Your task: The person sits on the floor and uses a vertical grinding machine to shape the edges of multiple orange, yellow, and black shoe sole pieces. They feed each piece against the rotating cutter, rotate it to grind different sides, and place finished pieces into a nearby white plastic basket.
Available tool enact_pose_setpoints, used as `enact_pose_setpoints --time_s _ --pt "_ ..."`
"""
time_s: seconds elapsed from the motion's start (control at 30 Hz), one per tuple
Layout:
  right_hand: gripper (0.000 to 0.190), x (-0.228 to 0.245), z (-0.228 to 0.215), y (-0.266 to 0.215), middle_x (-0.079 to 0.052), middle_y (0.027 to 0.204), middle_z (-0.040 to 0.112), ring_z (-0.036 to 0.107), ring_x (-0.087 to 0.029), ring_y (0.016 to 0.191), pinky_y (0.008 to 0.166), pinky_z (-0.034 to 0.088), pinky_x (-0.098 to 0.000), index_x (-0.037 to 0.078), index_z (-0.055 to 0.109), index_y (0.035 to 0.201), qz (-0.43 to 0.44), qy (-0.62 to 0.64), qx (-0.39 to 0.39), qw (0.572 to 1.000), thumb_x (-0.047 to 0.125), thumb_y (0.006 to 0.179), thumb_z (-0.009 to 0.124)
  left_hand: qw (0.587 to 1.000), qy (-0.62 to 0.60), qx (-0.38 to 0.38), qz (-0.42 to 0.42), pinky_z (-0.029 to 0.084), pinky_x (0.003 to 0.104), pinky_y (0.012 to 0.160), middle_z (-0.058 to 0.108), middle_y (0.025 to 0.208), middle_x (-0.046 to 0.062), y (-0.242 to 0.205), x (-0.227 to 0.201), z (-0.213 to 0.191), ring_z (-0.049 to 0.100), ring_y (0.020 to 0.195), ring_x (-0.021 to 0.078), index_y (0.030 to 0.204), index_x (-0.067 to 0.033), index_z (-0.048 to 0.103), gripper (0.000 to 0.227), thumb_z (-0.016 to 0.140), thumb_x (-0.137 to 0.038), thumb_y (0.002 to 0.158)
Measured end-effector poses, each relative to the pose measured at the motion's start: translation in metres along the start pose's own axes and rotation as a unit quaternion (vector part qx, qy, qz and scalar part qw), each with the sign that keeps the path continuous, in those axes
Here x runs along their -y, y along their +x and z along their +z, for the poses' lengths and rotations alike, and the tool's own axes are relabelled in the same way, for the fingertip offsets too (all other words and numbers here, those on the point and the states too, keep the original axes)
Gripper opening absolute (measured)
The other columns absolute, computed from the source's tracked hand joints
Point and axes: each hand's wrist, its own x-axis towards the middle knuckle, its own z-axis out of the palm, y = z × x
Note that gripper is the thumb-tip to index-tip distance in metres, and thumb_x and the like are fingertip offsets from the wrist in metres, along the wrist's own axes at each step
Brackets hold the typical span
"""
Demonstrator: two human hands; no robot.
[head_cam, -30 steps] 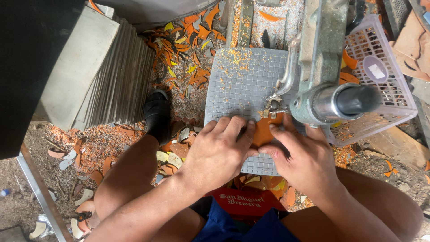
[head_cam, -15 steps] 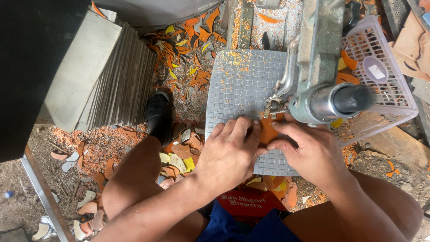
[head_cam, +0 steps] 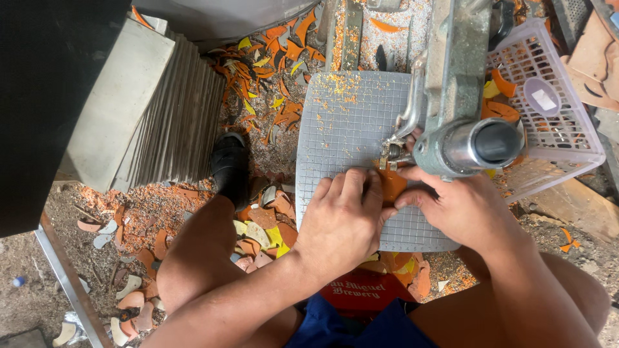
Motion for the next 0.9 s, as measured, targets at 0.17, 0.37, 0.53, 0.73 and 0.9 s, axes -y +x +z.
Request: enact_pose_setpoints --time_s 0.17,0.37,0.53,0.73,0.9 --pt "0.042 -0.012 -0.004 0.005 -0.015 0.128 0.069 0.064 -0.037 0.121 0.098 0.052 -0.0465 0.007 0.074 0.106 0.011 0.029 0.026 0.999 0.023 0.069 0.087 1.000 0.010 -0.001 -0.002 0.049 0.043 0.080 0.060 0.104 0.018 0.003 -0.004 0.006 0.063 0.094 0.0316 0.116 0.0084 0.066 0.044 0.070 -0.031 0.096" --pt "0.040 -0.020 -0.007 0.012 -0.012 0.112 0.074 0.069 -0.034 0.106 0.088 0.054 -0.0446 0.009 0.077 0.105 0.069 0.019 0.083 0.994 0.024 0.070 0.086 0.999 0.031 -0.026 -0.001 0.048 0.042 0.079 0.060 0.103 0.018 0.004 -0.008 0.015 0.062 0.092 0.0308 0.113 0.0077 0.068 0.044 0.070 -0.033 0.096" --pt "0.037 0.014 -0.018 0.005 -0.014 0.104 0.076 0.071 -0.035 0.095 0.080 0.057 -0.0440 0.012 0.077 0.115 0.151 0.004 0.094 0.984 0.024 0.080 0.081 1.000 0.014 0.010 -0.009 0.048 0.045 0.081 0.061 0.101 0.015 0.011 -0.004 0.005 0.063 0.094 0.0313 0.109 0.0032 0.069 0.046 0.075 -0.039 0.091" --pt "0.036 0.062 0.004 -0.010 -0.022 0.111 0.073 0.070 -0.036 0.105 0.087 0.057 -0.0442 0.001 0.072 0.098 0.024 -0.091 -0.095 0.991 0.030 0.079 0.082 0.997 -0.039 0.073 0.011 0.043 0.049 0.091 0.062 0.120 0.008 0.018 0.053 -0.038 0.056 0.115 0.0319 0.127 -0.0083 0.071 0.046 0.079 -0.027 0.086" --pt "0.025 0.057 0.016 -0.011 -0.020 0.116 0.075 0.071 -0.032 0.102 0.087 0.058 -0.0418 0.001 0.073 0.095 0.048 -0.052 -0.127 0.989 0.018 0.081 0.085 0.996 -0.016 0.044 0.081 0.034 0.058 0.113 0.053 0.148 0.010 0.032 0.062 -0.035 0.041 0.142 0.0356 0.128 -0.0148 0.073 0.049 0.074 -0.009 0.080"
